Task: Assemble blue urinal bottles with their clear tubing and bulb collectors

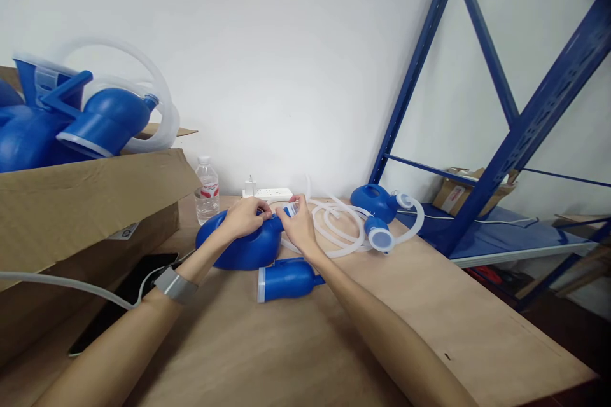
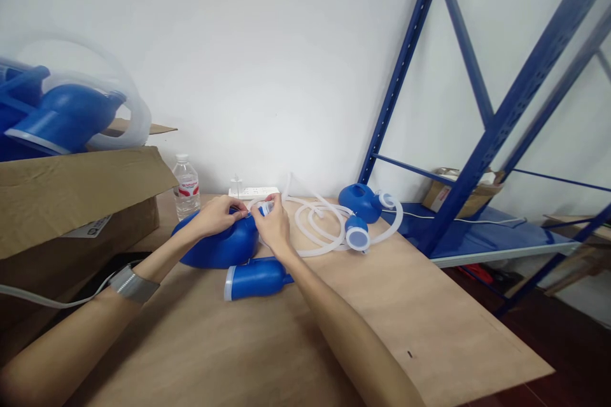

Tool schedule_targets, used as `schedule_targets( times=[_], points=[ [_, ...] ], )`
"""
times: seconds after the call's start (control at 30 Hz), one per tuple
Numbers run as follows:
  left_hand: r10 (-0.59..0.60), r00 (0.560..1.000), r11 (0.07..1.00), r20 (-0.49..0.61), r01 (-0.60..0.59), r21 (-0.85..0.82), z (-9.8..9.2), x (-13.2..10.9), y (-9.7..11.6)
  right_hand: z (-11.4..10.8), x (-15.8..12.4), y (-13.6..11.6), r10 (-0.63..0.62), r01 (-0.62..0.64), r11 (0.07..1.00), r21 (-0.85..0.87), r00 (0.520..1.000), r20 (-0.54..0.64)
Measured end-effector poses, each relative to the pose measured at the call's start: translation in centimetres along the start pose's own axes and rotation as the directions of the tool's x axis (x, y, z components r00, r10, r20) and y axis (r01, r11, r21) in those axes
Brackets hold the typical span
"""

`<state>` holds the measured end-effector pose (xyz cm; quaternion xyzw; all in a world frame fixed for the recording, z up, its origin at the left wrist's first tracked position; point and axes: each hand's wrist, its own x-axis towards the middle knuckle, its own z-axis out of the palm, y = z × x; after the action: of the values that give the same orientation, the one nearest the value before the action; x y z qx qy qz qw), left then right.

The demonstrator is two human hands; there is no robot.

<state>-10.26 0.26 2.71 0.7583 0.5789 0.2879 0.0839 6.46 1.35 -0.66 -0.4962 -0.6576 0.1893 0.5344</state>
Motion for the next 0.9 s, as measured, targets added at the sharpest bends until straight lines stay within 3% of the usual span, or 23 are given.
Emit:
schedule_targets(
  times=[0.57, 0.77, 0.9],
  points=[
    [-0.069, 0.997, 0.987, -0.019, 0.071, 0.144, 0.3, -0.2, 1.5, -0.1, -0.4, -0.3, -0.025, 0.024, 0.999, -0.021, 1.0, -0.008],
    [0.003, 0.997, 0.997, 0.075, -0.009, 0.077, -0.9, -0.3, 0.6, -1.2, -0.1, -0.1, -0.009, 0.004, 1.0, 0.028, 0.988, 0.157],
    [0.13, 0.976, 0.992, 0.173, -0.126, -0.03, -1.7, -0.3, -0.1, -4.3, -0.6, -0.2, -0.031, 0.005, 0.998, 0.07, 0.926, 0.376]
  ],
)
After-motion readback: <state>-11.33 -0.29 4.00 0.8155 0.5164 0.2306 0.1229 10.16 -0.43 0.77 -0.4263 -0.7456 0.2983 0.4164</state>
